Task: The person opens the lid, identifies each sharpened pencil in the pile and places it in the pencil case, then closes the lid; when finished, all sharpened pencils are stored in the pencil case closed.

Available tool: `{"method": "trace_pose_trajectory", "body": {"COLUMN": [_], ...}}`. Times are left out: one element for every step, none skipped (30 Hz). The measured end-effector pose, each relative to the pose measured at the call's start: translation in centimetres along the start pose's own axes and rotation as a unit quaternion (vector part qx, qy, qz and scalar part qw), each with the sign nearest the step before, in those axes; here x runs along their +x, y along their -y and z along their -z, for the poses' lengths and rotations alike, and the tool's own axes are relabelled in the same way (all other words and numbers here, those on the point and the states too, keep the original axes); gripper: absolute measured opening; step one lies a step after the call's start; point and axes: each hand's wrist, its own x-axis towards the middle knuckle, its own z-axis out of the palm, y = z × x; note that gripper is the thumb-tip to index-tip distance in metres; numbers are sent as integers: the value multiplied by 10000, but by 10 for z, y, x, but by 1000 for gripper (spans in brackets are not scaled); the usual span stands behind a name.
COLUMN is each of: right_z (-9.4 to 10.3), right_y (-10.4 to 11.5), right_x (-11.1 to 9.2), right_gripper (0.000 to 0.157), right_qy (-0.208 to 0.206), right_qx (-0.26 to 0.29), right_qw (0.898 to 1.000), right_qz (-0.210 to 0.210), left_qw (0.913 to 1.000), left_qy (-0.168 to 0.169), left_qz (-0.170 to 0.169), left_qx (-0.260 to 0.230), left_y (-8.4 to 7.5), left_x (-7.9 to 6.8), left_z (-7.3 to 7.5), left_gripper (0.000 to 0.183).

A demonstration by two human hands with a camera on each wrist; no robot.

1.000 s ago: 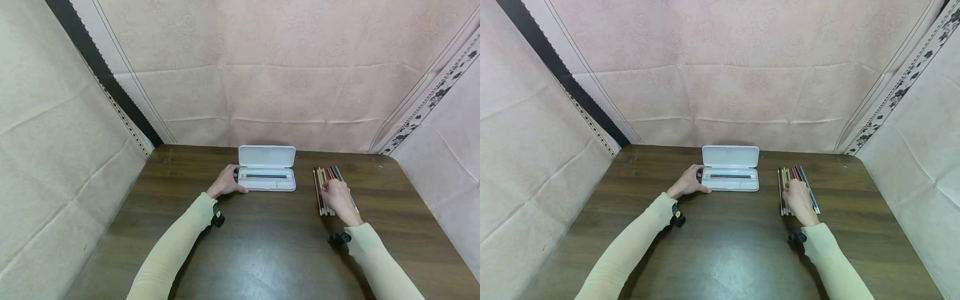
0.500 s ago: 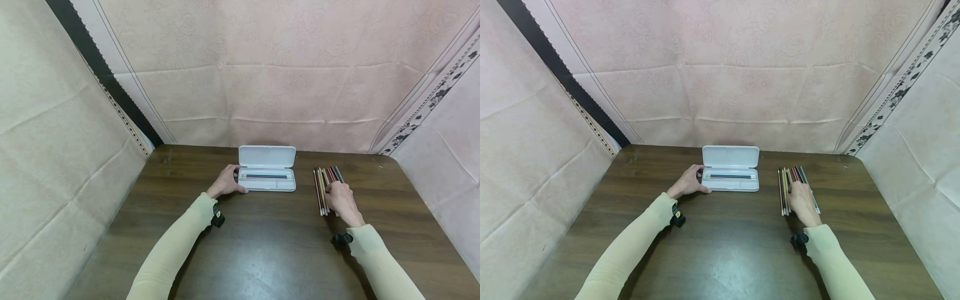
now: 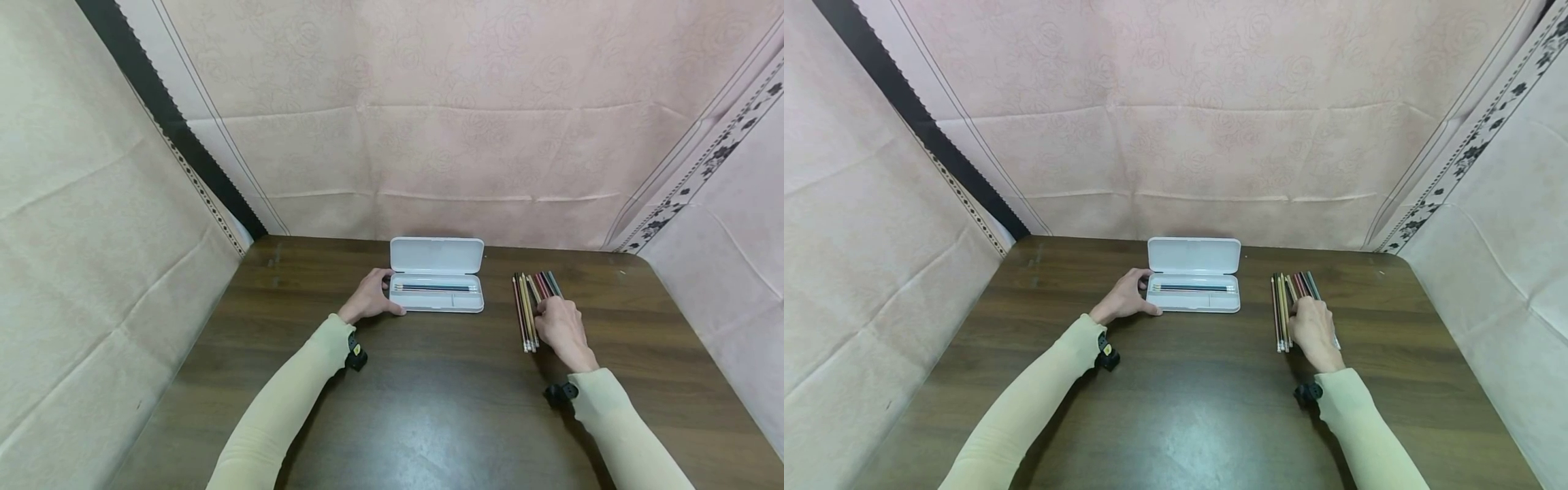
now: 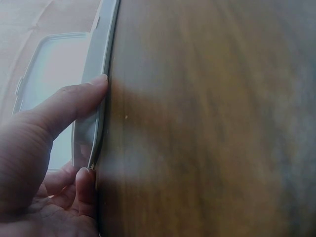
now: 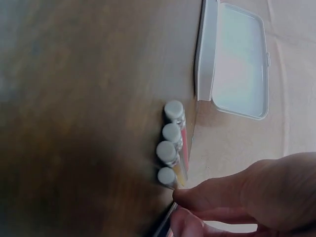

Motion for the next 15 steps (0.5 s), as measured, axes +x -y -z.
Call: {"method": "trace_pose_trajectory", "body": {"right_z": [0, 0, -1, -1, -1, -1, 0, 0, 0, 1, 1, 1, 1, 1, 1], "right_y": [0, 0, -1, -2, -2, -2, -3, -3, -3, -3, -3, -3, -3, -3, -3], "right_x": [0, 0, 0, 0, 0, 0, 0, -1, -1, -1, 0, -1, -1, -1, -1], "right_gripper": [17, 15, 14, 13, 13, 14, 15, 17, 18, 19, 20, 20, 20, 20, 19], "right_qy": [-12, -27, -35, -54, -72, -85, -100, -107, -102, -90, -81, -57, -43, -31, -15], "right_qx": [-14, -34, -34, -28, -32, -22, -17, -16, 0, 6, -2, -5, -14, -25, -33], "right_qw": [10000, 10000, 10000, 10000, 9999, 9999, 9999, 9999, 9999, 9999, 9999, 9999, 9998, 9998, 9997], "right_qz": [-10, -21, -48, -56, -65, -73, -81, -97, -109, -109, -128, -155, -180, -206, -229], "left_qw": [10000, 10000, 10000, 10000, 10000, 10000, 10000, 10000, 10000, 10000, 10000, 10000, 10000, 10000, 10000], "left_qy": [-2, -5, -7, -8, -9, -9, -10, -11, -12, -14, -14, -14, -15, -15, -13], "left_qz": [-6, -11, -13, -16, -20, -20, -21, -20, -16, -15, -11, -9, -7, -2, 0], "left_qx": [0, -7, -18, -19, -22, -33, -38, -52, -63, -69, -81, -85, -77, -73, -66], "left_y": [0, 0, 0, 0, -1, 0, 0, 0, 0, 0, 0, 0, 0, 0, 0], "left_x": [0, 0, -1, -1, -1, -1, 0, 0, 0, 0, 0, 0, 0, 0, 0], "left_z": [0, 0, 0, 0, 0, 0, 0, 0, 0, 0, 0, 0, 0, 0, 0], "left_gripper": [95, 95, 94, 94, 95, 95, 95, 95, 95, 95, 95, 95, 95, 95, 94]}}
